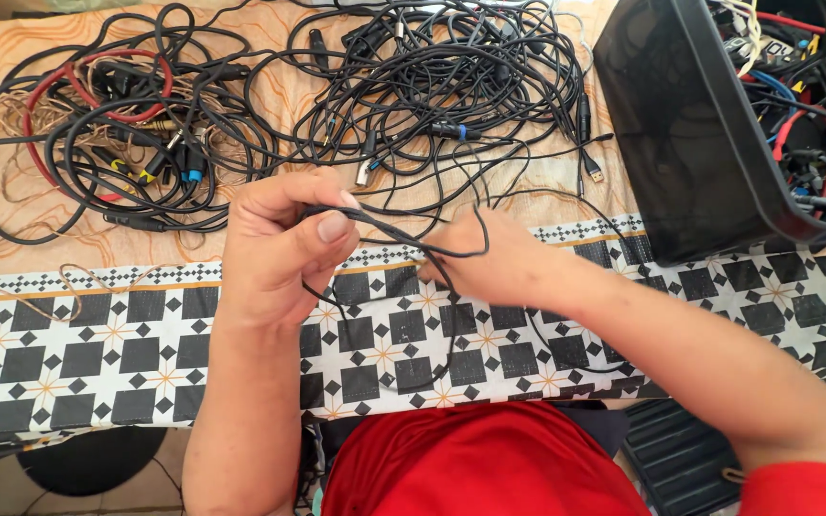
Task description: The person untangles a black cable from a large pile of tangled cords on a table by hand, following the wire's length and pulling it through loops.
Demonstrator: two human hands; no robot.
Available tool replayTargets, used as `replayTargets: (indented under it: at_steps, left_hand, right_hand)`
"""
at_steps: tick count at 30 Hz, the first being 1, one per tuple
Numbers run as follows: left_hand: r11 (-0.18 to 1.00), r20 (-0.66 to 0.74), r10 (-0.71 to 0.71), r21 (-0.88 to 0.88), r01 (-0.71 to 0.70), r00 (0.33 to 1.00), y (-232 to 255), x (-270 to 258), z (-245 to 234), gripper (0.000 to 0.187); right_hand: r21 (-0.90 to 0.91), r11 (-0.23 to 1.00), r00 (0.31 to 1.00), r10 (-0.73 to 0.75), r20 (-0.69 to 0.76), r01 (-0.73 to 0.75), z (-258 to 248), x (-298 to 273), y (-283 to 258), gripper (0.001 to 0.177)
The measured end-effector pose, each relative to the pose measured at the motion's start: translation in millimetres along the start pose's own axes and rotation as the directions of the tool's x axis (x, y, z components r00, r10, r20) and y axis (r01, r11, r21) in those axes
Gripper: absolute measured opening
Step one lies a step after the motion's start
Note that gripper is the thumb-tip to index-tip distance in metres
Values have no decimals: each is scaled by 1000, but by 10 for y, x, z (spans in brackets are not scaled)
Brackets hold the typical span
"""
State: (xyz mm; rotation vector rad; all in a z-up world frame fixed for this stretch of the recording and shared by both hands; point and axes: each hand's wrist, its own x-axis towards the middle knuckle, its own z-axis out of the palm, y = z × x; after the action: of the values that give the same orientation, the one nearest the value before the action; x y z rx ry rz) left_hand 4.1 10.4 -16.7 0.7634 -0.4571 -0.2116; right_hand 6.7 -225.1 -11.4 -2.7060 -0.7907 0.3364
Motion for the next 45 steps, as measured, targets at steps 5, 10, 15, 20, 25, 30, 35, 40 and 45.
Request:
replayTargets:
  at_steps: [5,10,15,20,25,30,35,40,45]
  left_hand:
    - [987,-95,-113,105,123,989,-137,85,23,13]
    - [967,-187,-185,142,213,965,-254,162,49,14]
    - [930,-307,-195,243,275,932,-317,226,86,14]
    - [887,-362,-111,384,257,926,-420,291,75,15]
    - [881,-398,-93,394,262,913,-464,307,25,15]
    - [866,-406,-94,417,276,909,-502,315,49,17]
    - [854,-339,-83,460,242,937,-565,299,91,17]
    - [852,-272,-119,466,239,955,-709,248,253,16]
    - [829,-242,-202,474,297,949,-755,129,495,16]
  right_hand:
    - [-63,975,945,-220,-241,211,59,477,231,23]
    - [-242,954,894,-257,-367,175,185,844,416,13]
    - [-444,895,878,-234,-417,28,250,1100,473,16]
    - [-510,860,880,-251,-404,11,283,1080,366,16]
    - [-370,909,839,-349,-417,194,160,307,318,41]
    - [-443,870,862,-384,-332,217,-65,-448,301,45]
    - [-232,959,985,142,-102,-162,-535,-933,434,29]
    - [17,999,790,45,-611,-43,-629,-1027,211,26]
    - [79,989,797,-53,-602,125,-479,-822,21,27]
